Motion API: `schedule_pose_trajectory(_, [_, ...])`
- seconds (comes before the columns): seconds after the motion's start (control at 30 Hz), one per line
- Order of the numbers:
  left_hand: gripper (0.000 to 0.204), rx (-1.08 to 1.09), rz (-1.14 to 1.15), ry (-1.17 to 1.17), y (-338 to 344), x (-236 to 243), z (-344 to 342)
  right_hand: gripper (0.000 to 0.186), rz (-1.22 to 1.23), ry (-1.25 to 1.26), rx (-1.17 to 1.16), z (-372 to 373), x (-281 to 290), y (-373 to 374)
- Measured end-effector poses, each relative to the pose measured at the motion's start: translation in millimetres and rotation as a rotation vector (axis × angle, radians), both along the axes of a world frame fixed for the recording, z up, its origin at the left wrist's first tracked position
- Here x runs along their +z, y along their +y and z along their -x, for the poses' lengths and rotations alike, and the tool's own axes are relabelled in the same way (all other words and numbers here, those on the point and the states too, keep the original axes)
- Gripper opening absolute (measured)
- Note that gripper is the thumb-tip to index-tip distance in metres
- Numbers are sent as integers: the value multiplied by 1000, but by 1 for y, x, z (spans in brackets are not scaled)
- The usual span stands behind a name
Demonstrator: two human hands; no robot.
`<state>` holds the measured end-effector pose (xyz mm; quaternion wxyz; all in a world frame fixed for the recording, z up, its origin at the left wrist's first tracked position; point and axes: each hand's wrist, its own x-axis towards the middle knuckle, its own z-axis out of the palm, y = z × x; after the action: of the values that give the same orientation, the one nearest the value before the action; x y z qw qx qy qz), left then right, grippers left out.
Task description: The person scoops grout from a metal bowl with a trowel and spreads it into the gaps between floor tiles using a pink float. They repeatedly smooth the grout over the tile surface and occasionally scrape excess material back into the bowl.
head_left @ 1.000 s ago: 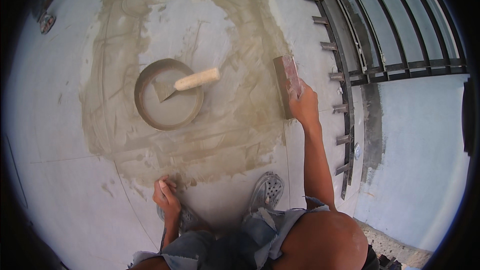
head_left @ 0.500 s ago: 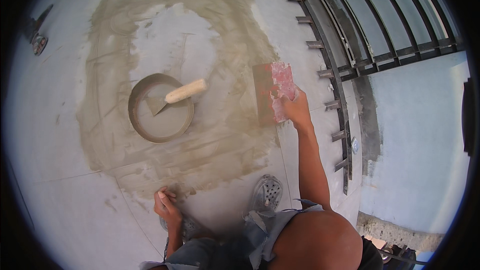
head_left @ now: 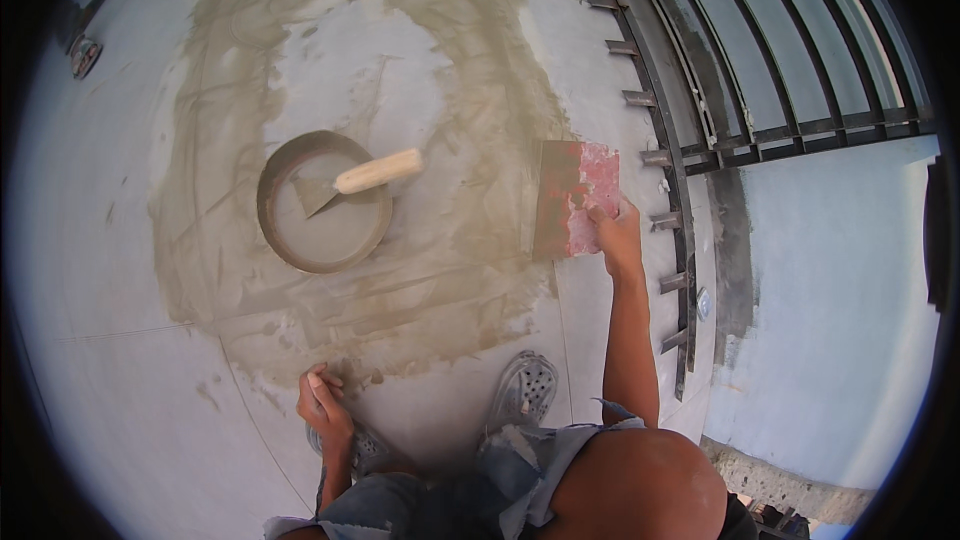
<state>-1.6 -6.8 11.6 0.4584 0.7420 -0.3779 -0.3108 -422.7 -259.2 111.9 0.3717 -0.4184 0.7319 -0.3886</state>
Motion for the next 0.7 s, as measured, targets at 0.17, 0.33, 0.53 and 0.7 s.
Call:
schedule_pose_trajectory(0.17, [43, 24, 3, 30, -1, -3, 0, 37, 47, -9, -10, 11, 7, 1])
schedule_pose_trajectory(0.33, [43, -7, -22, 23, 1, -4, 1, 37, 1, 70, 41, 12, 4, -7])
schedule_pose_trajectory(0.53, [43, 20, -23, 8, 1, 2, -1, 36, -66, 97, 121, 9, 18, 8])
schedule_pose_trajectory(0.7, [43, 16, -22, 34, 1, -3, 0, 36, -44, 117, 90, 44, 3, -8])
